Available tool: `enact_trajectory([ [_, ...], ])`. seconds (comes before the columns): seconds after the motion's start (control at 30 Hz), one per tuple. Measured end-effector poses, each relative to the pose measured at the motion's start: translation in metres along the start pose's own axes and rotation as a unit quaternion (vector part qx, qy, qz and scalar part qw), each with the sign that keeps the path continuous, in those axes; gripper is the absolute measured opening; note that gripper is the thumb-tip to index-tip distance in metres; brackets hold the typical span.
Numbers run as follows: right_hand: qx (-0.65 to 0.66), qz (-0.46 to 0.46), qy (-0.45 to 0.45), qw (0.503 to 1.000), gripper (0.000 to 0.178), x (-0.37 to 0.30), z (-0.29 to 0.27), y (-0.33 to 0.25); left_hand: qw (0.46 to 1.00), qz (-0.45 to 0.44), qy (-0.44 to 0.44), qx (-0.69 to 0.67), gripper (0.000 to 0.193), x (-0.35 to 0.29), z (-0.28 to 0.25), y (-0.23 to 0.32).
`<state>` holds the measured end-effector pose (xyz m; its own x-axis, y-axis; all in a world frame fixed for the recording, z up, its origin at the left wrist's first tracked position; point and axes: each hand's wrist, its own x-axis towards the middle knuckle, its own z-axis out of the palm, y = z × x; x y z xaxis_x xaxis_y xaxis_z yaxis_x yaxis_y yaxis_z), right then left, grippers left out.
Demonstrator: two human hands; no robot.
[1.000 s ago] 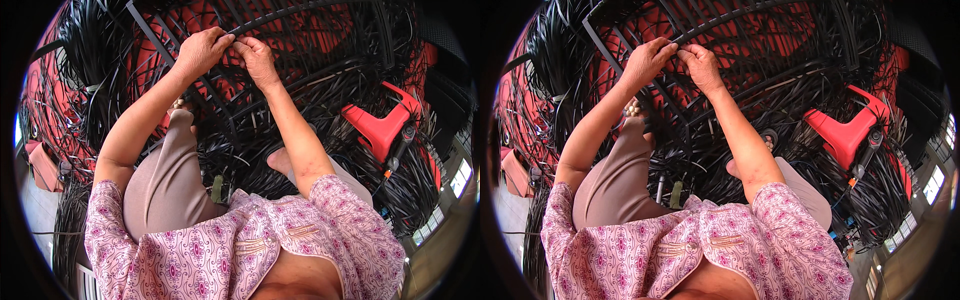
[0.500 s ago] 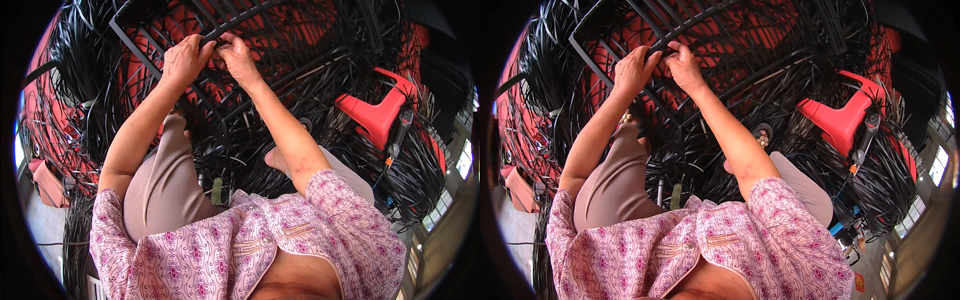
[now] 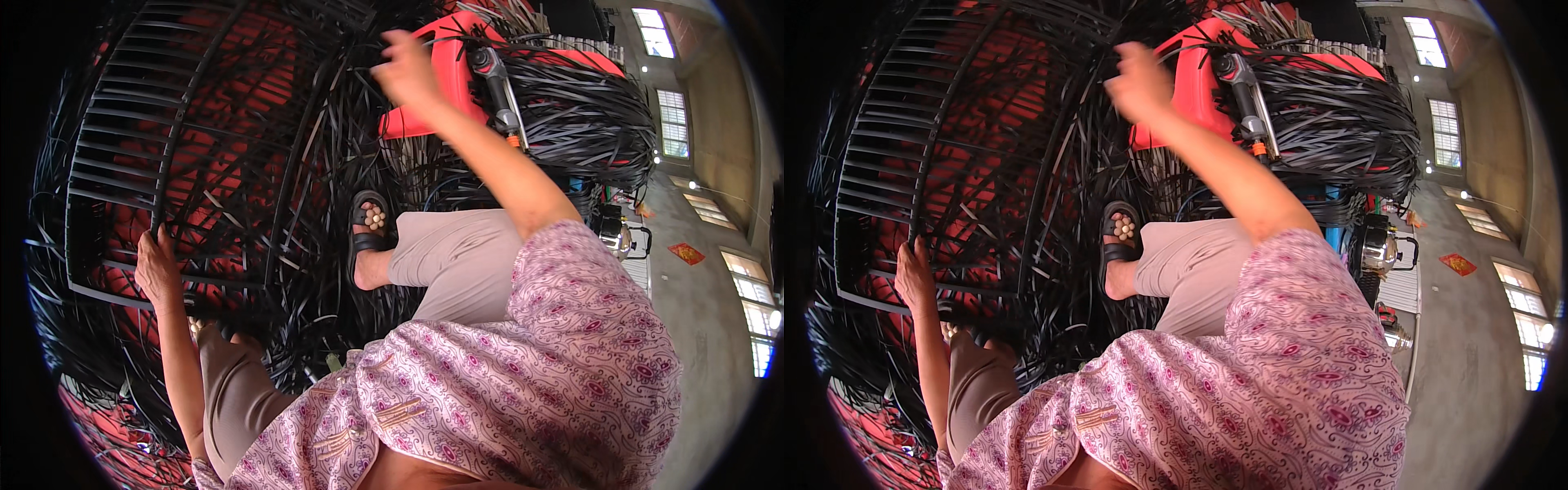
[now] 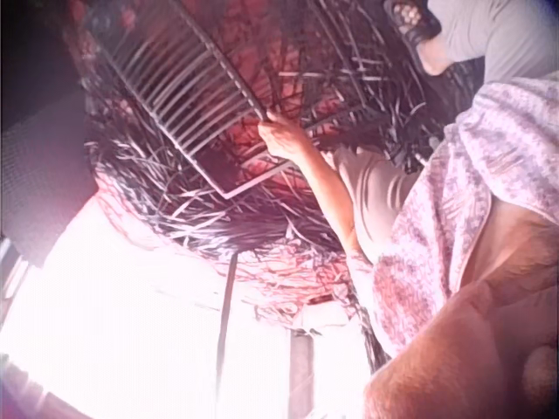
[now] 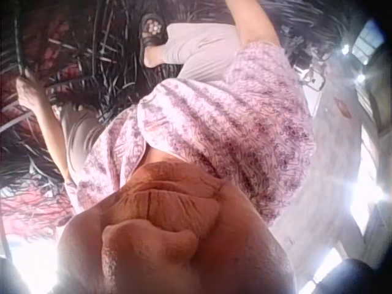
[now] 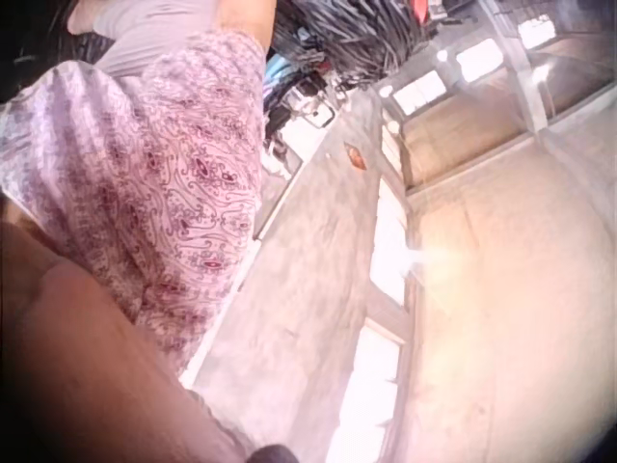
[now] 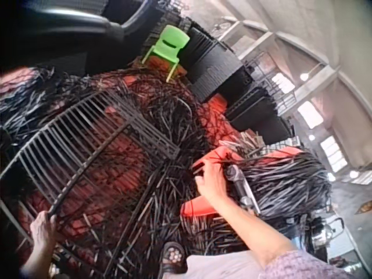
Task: The person weaves black synthetic strips into a metal chair frame, securing them using a pneumatic staple gun and trimming excess material with a pair of shears.
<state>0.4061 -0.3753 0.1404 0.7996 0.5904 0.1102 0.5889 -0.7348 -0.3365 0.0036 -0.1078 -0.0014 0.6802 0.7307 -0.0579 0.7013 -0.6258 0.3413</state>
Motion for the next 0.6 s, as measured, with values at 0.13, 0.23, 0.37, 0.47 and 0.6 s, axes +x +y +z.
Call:
enact_trajectory([
  [0.13,-0.217,0.141,0.032,0.965,0.061,0.007,-0.097,0.145,1.0,0.02,0.015,-0.003,0.038,-0.006,-0.003,-0.01],
  [0.23,-0.265,0.244,-0.094,0.928,0.066,-0.021,-0.126,0.228,0.999,-0.005,0.023,-0.033,0.039,-0.005,-0.017,-0.01],
  [0.37,-0.216,0.344,-0.149,0.901,0.075,-0.024,-0.122,0.197,1.0,-0.012,0.013,-0.014,0.038,-0.008,-0.01,-0.021],
  [0.47,-0.303,0.322,-0.089,0.893,0.082,-0.03,-0.135,0.168,0.998,0.003,0.028,-0.053,0.038,-0.012,-0.011,-0.021],
  [0.6,-0.273,0.287,-0.015,0.918,0.078,-0.005,-0.154,0.182,0.998,-0.015,0.018,-0.06,0.037,-0.009,-0.011,-0.013],
])
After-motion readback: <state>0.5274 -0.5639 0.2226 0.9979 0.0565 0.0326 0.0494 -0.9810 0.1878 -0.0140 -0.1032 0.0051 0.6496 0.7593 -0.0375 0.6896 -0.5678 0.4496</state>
